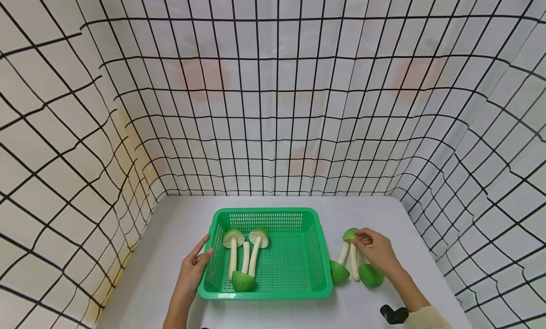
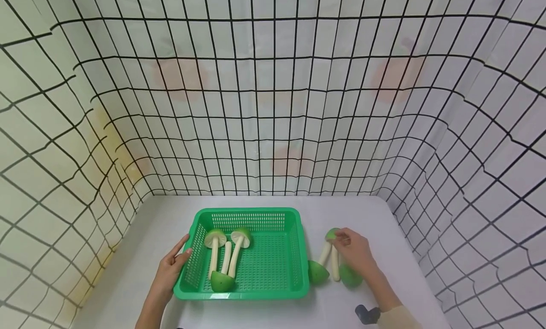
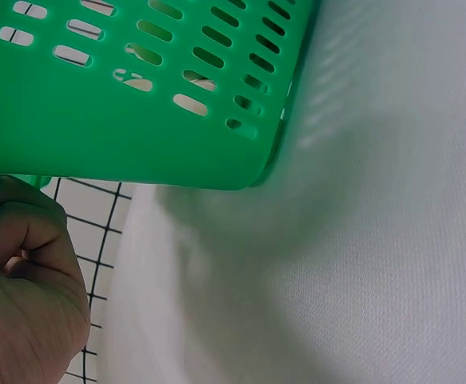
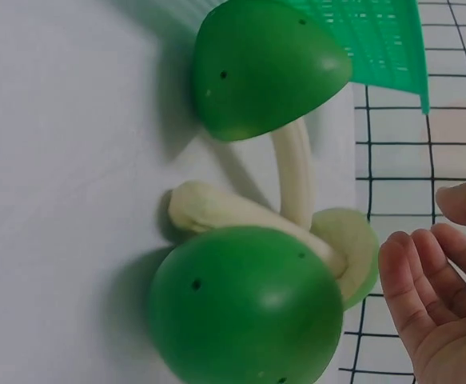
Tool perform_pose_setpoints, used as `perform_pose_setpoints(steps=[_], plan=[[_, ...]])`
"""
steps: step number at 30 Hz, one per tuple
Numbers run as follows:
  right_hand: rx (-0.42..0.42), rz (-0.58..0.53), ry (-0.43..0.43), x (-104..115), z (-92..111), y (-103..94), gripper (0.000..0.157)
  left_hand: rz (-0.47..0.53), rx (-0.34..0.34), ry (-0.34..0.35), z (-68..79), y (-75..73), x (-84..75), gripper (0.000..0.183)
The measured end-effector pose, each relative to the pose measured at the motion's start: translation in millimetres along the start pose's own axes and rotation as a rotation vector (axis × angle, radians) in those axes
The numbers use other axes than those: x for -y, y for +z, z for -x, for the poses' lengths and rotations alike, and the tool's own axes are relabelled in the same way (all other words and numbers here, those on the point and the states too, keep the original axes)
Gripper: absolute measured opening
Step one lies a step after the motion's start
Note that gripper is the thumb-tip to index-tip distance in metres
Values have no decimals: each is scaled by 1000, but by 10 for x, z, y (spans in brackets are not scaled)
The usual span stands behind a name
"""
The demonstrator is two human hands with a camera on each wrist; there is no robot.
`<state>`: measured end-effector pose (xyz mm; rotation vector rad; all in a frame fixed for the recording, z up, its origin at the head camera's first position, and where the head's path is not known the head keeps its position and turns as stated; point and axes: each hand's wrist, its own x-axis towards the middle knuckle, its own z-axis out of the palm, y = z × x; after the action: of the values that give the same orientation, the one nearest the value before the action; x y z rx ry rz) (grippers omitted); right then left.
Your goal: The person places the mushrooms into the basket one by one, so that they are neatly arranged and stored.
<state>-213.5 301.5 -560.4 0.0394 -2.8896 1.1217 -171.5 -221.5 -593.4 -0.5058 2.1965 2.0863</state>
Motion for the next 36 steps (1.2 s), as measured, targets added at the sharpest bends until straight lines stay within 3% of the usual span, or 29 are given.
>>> perform_pose_setpoints(steps=[25,30,36], plan=[[43,63,123,-552,103,104,56,30,7,-8,-8,-2,11,58],[45,63,133,-581,122,98,59,23,19,-7,-16,-16,-2,59],[121,60,206,-554,107,23,60,21,16,3,-4,-14,8,57]])
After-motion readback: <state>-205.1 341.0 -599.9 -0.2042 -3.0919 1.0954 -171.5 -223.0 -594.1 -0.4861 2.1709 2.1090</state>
